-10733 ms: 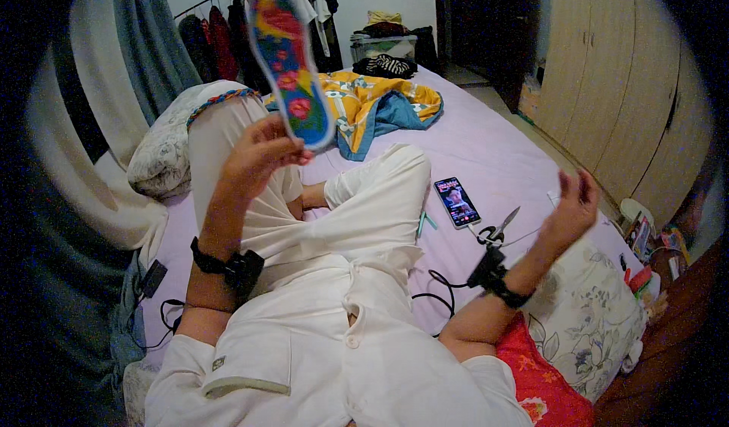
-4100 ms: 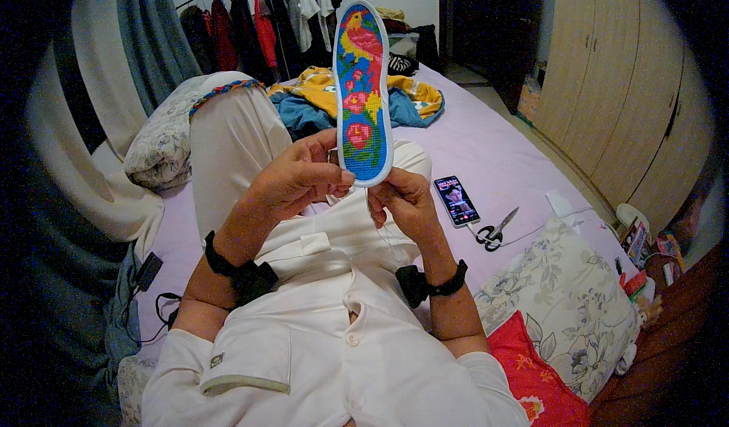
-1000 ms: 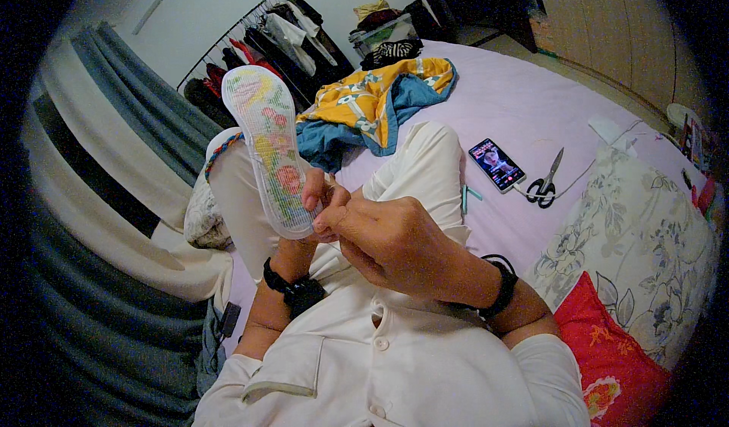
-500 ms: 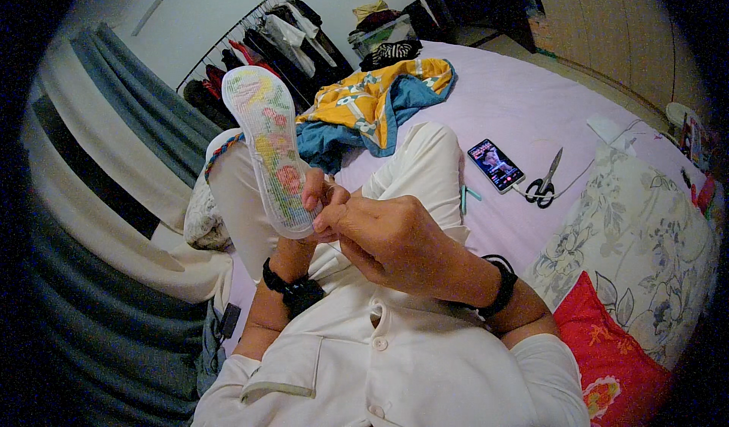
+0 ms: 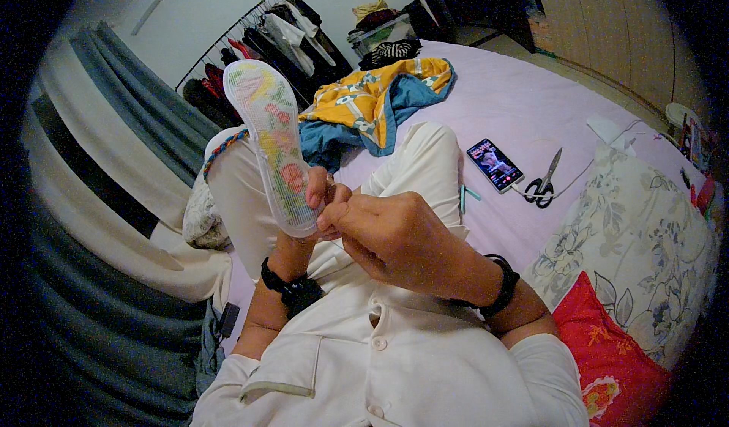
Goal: The person sews the edge of an insole by hand with a needle and thread.
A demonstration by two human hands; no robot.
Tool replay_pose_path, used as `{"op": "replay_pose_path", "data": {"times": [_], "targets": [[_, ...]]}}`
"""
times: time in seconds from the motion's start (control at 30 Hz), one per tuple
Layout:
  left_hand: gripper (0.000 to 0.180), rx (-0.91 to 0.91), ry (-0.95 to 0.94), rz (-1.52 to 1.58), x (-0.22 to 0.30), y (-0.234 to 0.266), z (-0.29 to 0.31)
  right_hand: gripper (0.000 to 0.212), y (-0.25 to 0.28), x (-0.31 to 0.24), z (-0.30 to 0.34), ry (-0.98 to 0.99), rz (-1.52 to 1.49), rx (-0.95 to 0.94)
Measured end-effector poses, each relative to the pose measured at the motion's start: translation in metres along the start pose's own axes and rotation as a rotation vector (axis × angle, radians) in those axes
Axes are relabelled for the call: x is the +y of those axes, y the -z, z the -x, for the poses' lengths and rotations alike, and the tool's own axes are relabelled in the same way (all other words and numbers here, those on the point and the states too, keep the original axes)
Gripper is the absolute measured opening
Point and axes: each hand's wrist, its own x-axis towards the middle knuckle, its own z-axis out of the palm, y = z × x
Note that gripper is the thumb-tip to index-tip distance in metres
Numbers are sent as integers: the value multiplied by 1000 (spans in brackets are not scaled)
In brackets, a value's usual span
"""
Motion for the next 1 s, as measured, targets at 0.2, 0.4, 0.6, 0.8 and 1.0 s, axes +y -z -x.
{"op": "replay_pose_path", "data": {"times": [0.2,0.4,0.6,0.8,1.0], "targets": [[26,-1,4,0,-1,2,-1,17,2,0,-1,-6,-8,-6],[25,64,-32,-67,-1,-4,-5,17,3,1,0,-39,27,-45],[19,241,22,-73,-1,-3,2,21,-1,5,-1,-116,-38,-58],[32,460,83,-323,9,-6,0,20,-6,30,-5,-485,-356,-41],[28,720,64,-700,14,-5,-3,21,-15,53,-4,-70,607,358]]}}
